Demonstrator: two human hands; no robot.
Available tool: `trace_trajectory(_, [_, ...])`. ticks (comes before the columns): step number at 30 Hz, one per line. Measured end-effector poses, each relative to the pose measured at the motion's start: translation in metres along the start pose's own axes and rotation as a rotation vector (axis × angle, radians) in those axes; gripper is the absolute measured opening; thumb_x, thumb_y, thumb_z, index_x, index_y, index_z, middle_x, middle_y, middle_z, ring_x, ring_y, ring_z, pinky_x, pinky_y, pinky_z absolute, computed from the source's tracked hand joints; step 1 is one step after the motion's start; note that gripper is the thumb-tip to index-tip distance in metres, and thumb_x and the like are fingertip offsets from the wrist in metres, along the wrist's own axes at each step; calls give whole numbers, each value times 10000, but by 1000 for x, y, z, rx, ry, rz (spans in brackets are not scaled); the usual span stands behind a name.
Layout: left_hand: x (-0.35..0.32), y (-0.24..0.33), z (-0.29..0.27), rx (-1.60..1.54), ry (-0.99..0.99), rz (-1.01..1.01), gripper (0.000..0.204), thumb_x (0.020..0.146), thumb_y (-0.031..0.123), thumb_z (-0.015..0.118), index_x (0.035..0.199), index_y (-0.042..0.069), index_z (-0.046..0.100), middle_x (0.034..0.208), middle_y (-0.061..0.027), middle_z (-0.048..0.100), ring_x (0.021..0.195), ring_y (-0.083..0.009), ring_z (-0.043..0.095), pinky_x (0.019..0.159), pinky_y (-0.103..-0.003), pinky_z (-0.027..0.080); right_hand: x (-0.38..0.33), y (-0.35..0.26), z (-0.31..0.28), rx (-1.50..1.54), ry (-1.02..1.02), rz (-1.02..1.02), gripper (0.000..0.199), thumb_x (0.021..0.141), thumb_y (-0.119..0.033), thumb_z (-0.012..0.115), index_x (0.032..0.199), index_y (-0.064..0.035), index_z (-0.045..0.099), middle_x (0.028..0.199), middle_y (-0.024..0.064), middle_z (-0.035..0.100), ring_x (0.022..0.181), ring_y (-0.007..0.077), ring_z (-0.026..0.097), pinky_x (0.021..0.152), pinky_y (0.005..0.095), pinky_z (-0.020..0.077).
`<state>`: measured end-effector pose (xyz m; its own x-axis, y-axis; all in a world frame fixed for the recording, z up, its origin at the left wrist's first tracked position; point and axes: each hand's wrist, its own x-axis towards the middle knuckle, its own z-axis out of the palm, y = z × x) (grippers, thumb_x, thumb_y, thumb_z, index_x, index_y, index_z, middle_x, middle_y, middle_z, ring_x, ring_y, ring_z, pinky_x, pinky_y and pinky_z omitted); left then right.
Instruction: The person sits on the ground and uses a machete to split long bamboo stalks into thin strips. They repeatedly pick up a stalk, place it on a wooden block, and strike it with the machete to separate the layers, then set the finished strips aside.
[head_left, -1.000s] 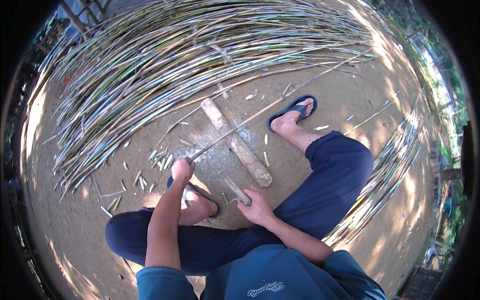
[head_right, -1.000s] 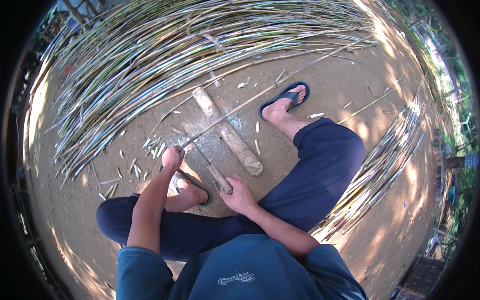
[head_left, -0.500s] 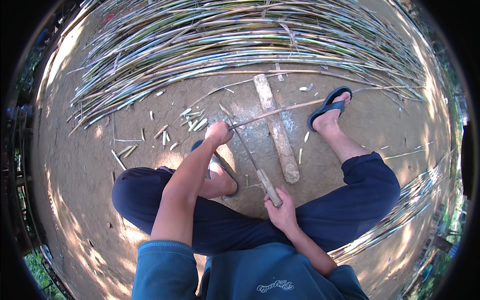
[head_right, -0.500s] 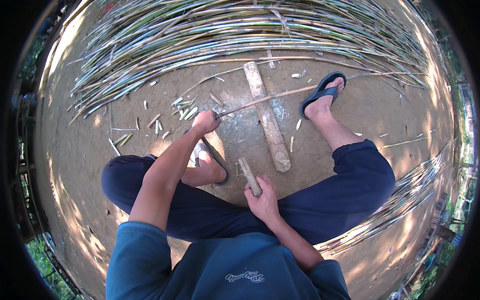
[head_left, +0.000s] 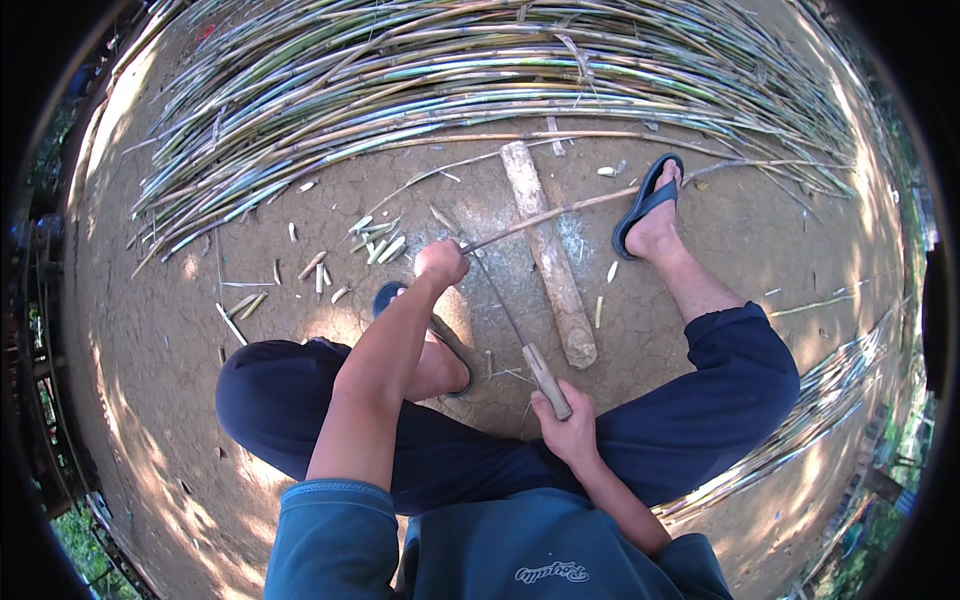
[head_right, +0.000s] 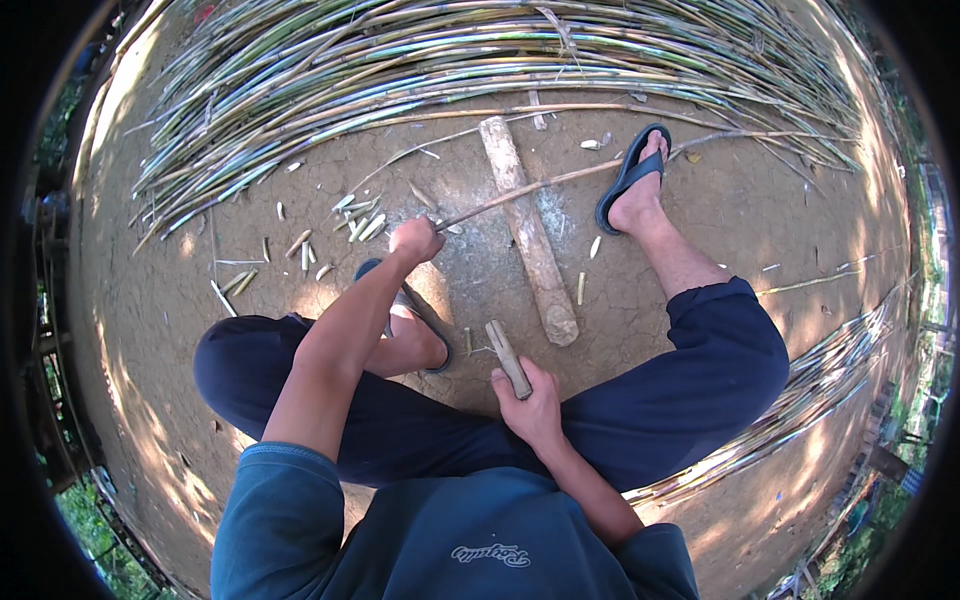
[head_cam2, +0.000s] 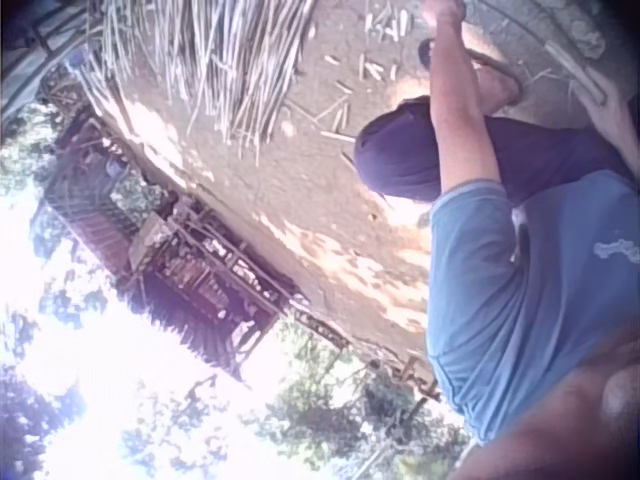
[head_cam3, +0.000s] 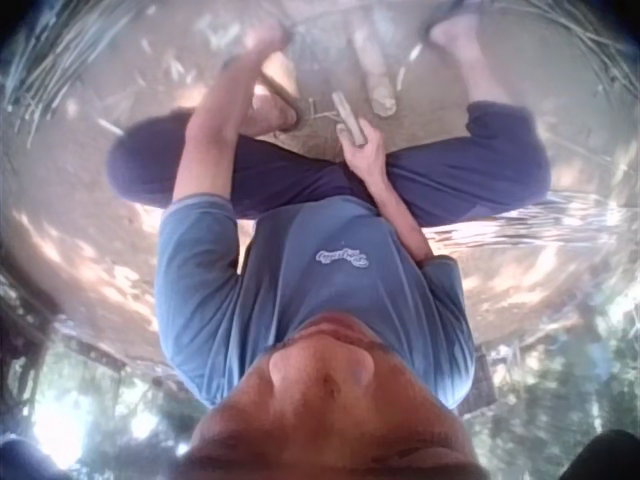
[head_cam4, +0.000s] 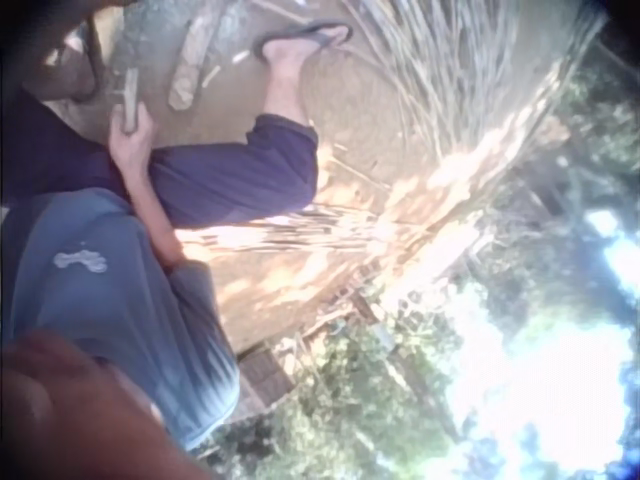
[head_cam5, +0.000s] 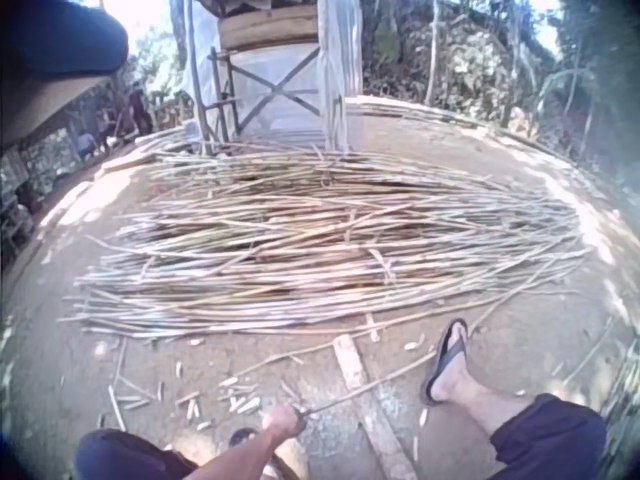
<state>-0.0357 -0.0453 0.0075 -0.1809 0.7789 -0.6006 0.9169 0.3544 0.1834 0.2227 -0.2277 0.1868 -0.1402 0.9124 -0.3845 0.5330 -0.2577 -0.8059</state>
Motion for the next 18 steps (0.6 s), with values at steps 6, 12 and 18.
trace_trajectory(6, [4, 15, 7, -49, 17, 42, 403, 832, 403, 599, 1039, 75, 706, 1043, -192, 691, 975, -359, 671, 869, -455, 531, 31, 2, 8, 91, 81, 25, 224, 850, -166, 640, 717, 7, 589, 510, 96, 502, 470, 138, 501, 485, 349, 380])
trace_trajectory(12, [4, -7, 16, -106, 8, 21, 388, 829, 403, 607, 1017, 80, 713, 995, -199, 697, 953, -369, 671, 872, -450, 529, 5, 14, 7, 45, 9, 23, 247, 851, -177, 642, 694, -2, 568, 488, 74, 458, 445, 148, 456, 467, 352, 358])
trace_trajectory(18, [2, 16, 10, -102, 3, -1, 373, 838, 401, 612, 996, 79, 715, 999, -200, 695, 952, -361, 673, 864, -447, 532, 26, 36, 10, 195, -154, -3, 185, 895, -161, 562, 831, 12, 566, 595, 91, 521, 536, 162, 521, 526, 325, 404])
